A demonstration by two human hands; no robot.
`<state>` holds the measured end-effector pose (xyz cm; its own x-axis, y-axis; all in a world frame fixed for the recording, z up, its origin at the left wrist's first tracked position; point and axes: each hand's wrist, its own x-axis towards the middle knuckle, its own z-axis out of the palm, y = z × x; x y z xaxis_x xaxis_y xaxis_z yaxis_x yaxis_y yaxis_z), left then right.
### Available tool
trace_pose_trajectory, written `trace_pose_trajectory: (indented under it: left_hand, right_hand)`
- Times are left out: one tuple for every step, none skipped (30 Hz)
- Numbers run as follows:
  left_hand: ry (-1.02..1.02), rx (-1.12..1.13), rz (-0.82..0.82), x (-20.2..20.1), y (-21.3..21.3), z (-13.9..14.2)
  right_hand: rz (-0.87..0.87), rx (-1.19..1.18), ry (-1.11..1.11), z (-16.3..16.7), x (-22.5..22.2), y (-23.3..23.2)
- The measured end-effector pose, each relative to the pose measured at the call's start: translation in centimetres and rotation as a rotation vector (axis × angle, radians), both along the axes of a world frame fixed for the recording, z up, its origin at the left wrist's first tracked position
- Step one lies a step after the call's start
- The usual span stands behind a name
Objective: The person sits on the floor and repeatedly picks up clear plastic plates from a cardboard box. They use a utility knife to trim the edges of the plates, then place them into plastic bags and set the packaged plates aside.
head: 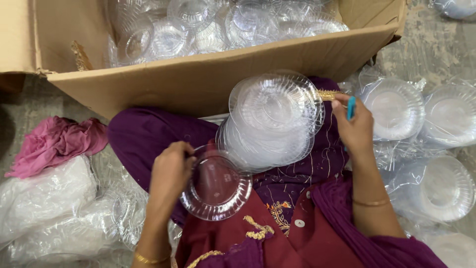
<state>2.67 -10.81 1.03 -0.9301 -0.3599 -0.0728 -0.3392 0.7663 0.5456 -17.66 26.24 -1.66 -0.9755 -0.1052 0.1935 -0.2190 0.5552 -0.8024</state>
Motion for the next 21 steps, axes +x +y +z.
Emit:
trace_pose_trajectory:
  left_hand:
    - [-0.020,0.105,0.024,0.6,-0.4,0.3]
    - [-0.040,0.209,0.052,1.2,-1.0,1.0]
    - [-0.055,0.310,0.081,1.5,-1.5,1.9]
    - [-0.041,0.391,0.094,1.8,-1.8,2.9]
    - [-0.027,0.469,0.109,2.0,-2.0,3.9]
    - [-0.018,0.550,0.125,2.1,-2.0,4.9]
    - [0.002,0.580,0.109,2.1,-1.7,5.8]
    - [0.023,0.610,0.092,1.9,-1.1,6.4]
    - [0.047,0.638,0.073,1.5,-0.4,6.8]
    - [0.033,0.627,0.027,1.1,0.3,7.1]
    - [0.019,0.618,-0.021,0.5,1.3,7.2]
    - [0.003,0.612,-0.068,-0.1,2.1,7.2]
    - [0.043,0.642,-0.070,-0.5,2.9,7.3]
    - [0.082,0.671,-0.075,-1.0,3.7,7.3]
    - [0.122,0.700,-0.084,-1.4,4.3,7.3]
    - [0.146,0.688,-0.083,-1.7,4.9,7.4]
    - [0.169,0.676,-0.080,-2.0,5.4,7.4]
    - [0.190,0.664,-0.075,-2.1,5.9,7.4]
    - [0.238,0.654,-0.070,-2.1,6.3,7.4]
    - [0.287,0.642,-0.064,-2.1,6.7,7.4]
    - [0.334,0.630,-0.056,-2.0,7.1,7.2]
  right_hand:
    - [-0.029,-0.051,-0.164,-0.9,-0.6,-0.1]
    - [-0.055,-0.103,-0.326,-1.6,-1.2,-0.4]
    - [-0.077,-0.158,-0.486,-2.1,-1.7,-0.8]
    - [0.009,-0.148,-0.380,-2.4,-1.8,-1.1]
    - [0.097,-0.139,-0.274,-2.6,-1.9,-1.5]
    - [0.183,-0.129,-0.174,-2.5,-1.7,-1.8]
    - [0.217,0.023,-0.043,-2.1,-1.3,-1.9]
    - [0.249,0.173,0.091,-1.5,-0.9,-2.0]
    - [0.279,0.321,0.229,-0.6,-0.6,-2.1]
    - [0.251,0.246,0.205,0.2,0.1,-2.2]
    - [0.222,0.174,0.180,1.0,1.1,-2.2]
    - [0.192,0.104,0.153,2.0,2.2,-2.3]
    - [0.278,-0.106,-0.082,2.8,3.2,-2.4]
    - [0.354,-0.318,-0.318,3.6,4.3,-2.6]
    - [0.422,-0.533,-0.552,4.4,5.3,-2.7]
    - [0.468,-0.447,-0.563,5.0,6.5,-3.0]
    - [0.514,-0.361,-0.574,5.3,7.8,-3.5]
    - [0.560,-0.274,-0.589,5.5,8.6,-4.0]
    - [0.489,-0.287,-0.548,5.7,9.0,-4.4]
    - [0.422,-0.298,-0.507,5.7,9.3,-4.7]
    - [0.354,-0.307,-0.469,5.8,9.4,-5.0]
